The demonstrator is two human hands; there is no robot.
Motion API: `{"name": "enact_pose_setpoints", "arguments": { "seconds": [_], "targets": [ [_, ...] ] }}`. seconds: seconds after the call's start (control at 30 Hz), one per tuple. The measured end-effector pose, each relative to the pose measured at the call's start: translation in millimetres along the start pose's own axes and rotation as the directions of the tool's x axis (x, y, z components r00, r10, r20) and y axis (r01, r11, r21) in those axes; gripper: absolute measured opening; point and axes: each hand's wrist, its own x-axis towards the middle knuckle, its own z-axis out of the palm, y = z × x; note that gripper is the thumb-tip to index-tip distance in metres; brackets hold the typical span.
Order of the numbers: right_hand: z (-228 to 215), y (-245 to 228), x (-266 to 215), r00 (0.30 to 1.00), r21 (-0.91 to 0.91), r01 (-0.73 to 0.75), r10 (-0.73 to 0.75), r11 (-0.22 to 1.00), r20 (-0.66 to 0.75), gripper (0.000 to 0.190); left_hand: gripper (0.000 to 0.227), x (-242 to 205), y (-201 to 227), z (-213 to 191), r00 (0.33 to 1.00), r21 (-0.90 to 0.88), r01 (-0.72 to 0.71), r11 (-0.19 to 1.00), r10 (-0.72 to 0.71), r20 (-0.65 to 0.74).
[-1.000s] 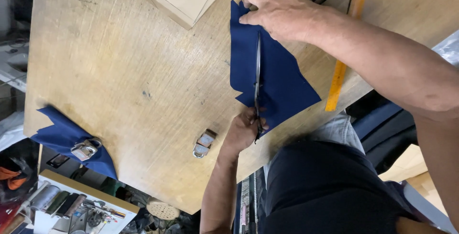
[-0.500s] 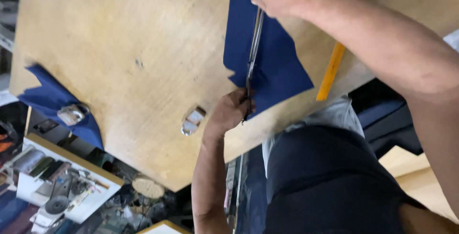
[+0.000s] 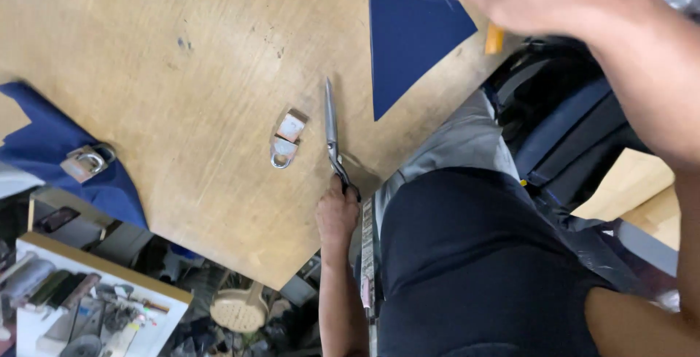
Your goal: The person cuts a piece of blue fabric using shears, following a pattern. They then place a paper template on the fabric, secure it with weights, and cut around the template. Finally, they use a ruler and chalk to mark a line on the fabric.
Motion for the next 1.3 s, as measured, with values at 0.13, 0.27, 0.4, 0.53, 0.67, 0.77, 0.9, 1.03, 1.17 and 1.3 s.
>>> {"name": "enact_pose_setpoints", "arguments": {
  "seconds": [0.13, 0.27, 0.4, 0.53, 0.67, 0.77, 0.9, 1.03, 1.17, 1.3],
  "targets": [
    [43.6, -2.6, -88.5, 0.911, -0.037, -0.276, 0.274, 0.960, 0.310, 0.015, 0.022, -3.2, 3.2, -20.9, 1.000, -0.151, -0.010, 0.989, 0.008, -0.014],
    [124.3, 29.3, -115.1, 0.764, -0.178, -0.433, 0.464, 0.884, 0.449, 0.035, 0.039, -4.4, -1.3, -40.4, 0.998, -0.181, 0.028, 0.983, -0.037, -0.042],
    [186.1, 50.2, -113.3, 0.950, -0.133, -0.304, 0.310, 0.943, 0.028, 0.041, 0.028, -14.4, -4.2, -50.3, 0.997, -0.210, 0.062, 0.976, -0.071, -0.032],
    [210.3, 17.8, -80.0, 0.931, -0.247, -0.094, -0.002, 0.964, -0.365, 0.031, 0.033, -25.7, -19.4, -28.6, 0.999, -0.138, 0.018, 0.990, -0.024, -0.044],
    [200.6, -26.3, -35.6, 0.909, -0.202, -0.094, 0.001, 0.975, -0.417, 0.051, 0.026, -34.4, -23.5, -27.2, 0.998, -0.119, 0.053, 0.992, -0.056, -0.023],
    [218.6, -19.1, -13.8, 0.875, -0.175, -0.104, 0.006, 0.979, -0.484, 0.062, 0.028, -21.2, -54.0, -12.0, 0.986, 0.044, 0.035, 0.998, -0.028, -0.165],
    [191.8, -2.4, -25.2, 0.734, -0.279, -0.381, 0.105, 0.881, -0.671, 0.043, 0.030, -1.0, -92.8, -0.3, 0.793, 0.534, 0.089, 0.841, 0.265, -0.549],
    [209.0, 54.0, -27.4, 0.653, -0.043, -0.548, 0.396, 0.835, -0.645, 0.058, 0.025, 11.8, -109.0, 3.2, 0.811, 0.516, 0.017, 0.857, 0.290, -0.509],
    [210.2, 70.3, -37.0, 0.561, 0.285, -0.488, 0.547, 0.825, -0.621, 0.039, 0.028, 21.6, -93.5, -9.2, 0.723, 0.491, -0.081, 0.867, 0.390, -0.570],
    [226.9, 86.9, -43.6, 0.547, 0.515, -0.331, 0.605, 0.791, -0.578, 0.036, 0.026, 23.2, -93.9, -40.9, 0.775, 0.171, -0.094, 0.981, 0.180, -0.606]
  ]
}}
